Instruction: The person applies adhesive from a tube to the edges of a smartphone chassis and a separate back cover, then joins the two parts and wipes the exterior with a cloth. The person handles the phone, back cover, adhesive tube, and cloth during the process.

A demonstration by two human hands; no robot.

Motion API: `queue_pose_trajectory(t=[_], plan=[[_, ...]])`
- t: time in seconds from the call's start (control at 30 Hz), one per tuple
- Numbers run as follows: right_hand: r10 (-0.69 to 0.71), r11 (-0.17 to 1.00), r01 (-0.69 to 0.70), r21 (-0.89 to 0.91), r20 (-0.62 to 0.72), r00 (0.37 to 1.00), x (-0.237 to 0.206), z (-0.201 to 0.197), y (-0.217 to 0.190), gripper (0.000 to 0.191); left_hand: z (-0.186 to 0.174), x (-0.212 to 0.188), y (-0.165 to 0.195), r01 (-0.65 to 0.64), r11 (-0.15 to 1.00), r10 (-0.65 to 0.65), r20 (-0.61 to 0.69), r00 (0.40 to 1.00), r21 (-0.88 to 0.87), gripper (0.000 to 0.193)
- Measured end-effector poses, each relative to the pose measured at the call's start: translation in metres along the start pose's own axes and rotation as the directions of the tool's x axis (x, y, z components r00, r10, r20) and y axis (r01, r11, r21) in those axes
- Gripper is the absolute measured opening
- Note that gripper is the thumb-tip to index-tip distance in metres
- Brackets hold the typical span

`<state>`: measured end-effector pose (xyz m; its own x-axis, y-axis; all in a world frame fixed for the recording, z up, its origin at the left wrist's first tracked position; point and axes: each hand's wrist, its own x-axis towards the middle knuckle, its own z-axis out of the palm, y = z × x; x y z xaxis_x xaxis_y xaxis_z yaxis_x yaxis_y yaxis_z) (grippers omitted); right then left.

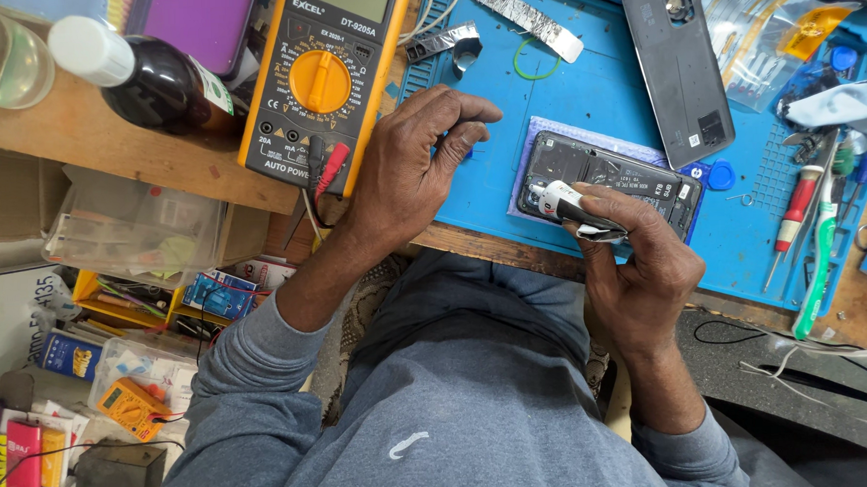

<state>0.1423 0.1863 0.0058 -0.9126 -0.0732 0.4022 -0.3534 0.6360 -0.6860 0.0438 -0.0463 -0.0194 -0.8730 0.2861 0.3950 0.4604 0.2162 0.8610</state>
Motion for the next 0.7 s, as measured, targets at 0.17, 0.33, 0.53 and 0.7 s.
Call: queue_pose_trajectory(t=[0.17, 0.33, 0.53, 0.7], plan=[[-0.019, 1.000, 0.019, -0.016, 0.008, 1.000, 0.0001, -0.0016, 0.0005, 0.028, 0.0001, -0.0008, -0.0009, -0.028, 1.000, 0.028, -0.008, 1.000, 0.010, 0.015], [-0.014, 1.000, 0.014, 0.005, 0.011, 1.000, -0.0019, -0.0018, 0.0006, 0.028, -0.0003, -0.0023, -0.0032, -0.042, 0.999, 0.042, -0.004, 0.999, -0.005, 0.015], [-0.024, 1.000, 0.024, -0.003, 0.014, 1.000, -0.0031, -0.0027, -0.0002, 0.030, -0.0008, -0.0018, -0.0036, -0.049, 0.999, 0.049, -0.008, 0.999, -0.001, 0.014], [-0.013, 1.000, 0.012, 0.018, 0.020, 1.000, -0.0046, -0.0030, -0.0019, 0.031, -0.0020, -0.0013, -0.0030, -0.049, 0.999, 0.049, -0.011, 0.999, 0.006, 0.013]])
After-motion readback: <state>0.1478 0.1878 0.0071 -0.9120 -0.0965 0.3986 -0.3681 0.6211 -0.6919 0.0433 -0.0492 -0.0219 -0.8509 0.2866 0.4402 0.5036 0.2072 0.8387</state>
